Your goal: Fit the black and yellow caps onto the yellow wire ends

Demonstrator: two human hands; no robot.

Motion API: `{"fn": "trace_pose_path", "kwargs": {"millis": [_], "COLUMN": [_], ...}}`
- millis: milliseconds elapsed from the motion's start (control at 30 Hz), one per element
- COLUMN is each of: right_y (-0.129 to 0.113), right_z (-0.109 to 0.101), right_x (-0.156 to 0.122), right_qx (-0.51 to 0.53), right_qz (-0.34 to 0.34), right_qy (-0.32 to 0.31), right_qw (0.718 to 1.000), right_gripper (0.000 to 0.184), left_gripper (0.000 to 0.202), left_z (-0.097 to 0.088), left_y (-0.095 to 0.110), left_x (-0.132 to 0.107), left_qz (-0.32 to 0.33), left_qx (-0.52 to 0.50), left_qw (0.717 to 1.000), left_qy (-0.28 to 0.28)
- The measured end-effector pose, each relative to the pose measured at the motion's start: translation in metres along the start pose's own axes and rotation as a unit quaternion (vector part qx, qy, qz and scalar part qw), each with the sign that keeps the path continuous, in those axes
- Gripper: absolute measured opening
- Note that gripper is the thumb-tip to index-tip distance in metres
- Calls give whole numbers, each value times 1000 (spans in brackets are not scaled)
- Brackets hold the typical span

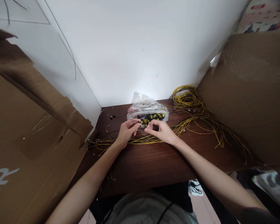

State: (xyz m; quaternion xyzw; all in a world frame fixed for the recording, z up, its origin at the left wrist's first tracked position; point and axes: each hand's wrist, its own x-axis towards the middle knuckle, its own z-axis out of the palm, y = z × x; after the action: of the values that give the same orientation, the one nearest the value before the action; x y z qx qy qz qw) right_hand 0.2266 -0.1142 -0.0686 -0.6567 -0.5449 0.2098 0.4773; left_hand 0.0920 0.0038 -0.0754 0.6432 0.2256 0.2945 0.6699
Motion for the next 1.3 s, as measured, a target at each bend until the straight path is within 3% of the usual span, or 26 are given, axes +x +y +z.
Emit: {"fn": "trace_pose_path", "kwargs": {"millis": [200, 333, 467, 633, 700, 867, 1300], "right_y": [20, 40, 30, -2, -9, -7, 0], "right_z": [-7, -10, -10, -8, -6, 2, 6], "right_x": [7, 11, 9, -2, -4, -4, -2], "right_qx": [32, 17, 27, -99, -133, -123, -85], "right_qz": [38, 72, 2, -93, -112, -89, -79], "right_qy": [205, 277, 265, 225, 181, 97, 85], "right_qw": [977, 958, 964, 965, 968, 984, 990], "right_gripper": [31, 62, 59, 15, 9, 6, 6], "left_gripper": [23, 23, 25, 27, 28, 34, 28], "left_z": [1, 0, -2, -1, -1, -2, -2], "left_y": [1, -1, -3, -3, -3, -5, -2], "left_x": [-1, -1, 1, 0, 0, 0, 0], "left_qz": [6, 9, 20, 20, 18, 8, -8], "left_qx": [72, 91, 111, 124, 121, 106, 106], "left_qw": [997, 995, 993, 991, 991, 992, 992], "left_qy": [-33, -30, -41, -46, -50, -68, -66]}}
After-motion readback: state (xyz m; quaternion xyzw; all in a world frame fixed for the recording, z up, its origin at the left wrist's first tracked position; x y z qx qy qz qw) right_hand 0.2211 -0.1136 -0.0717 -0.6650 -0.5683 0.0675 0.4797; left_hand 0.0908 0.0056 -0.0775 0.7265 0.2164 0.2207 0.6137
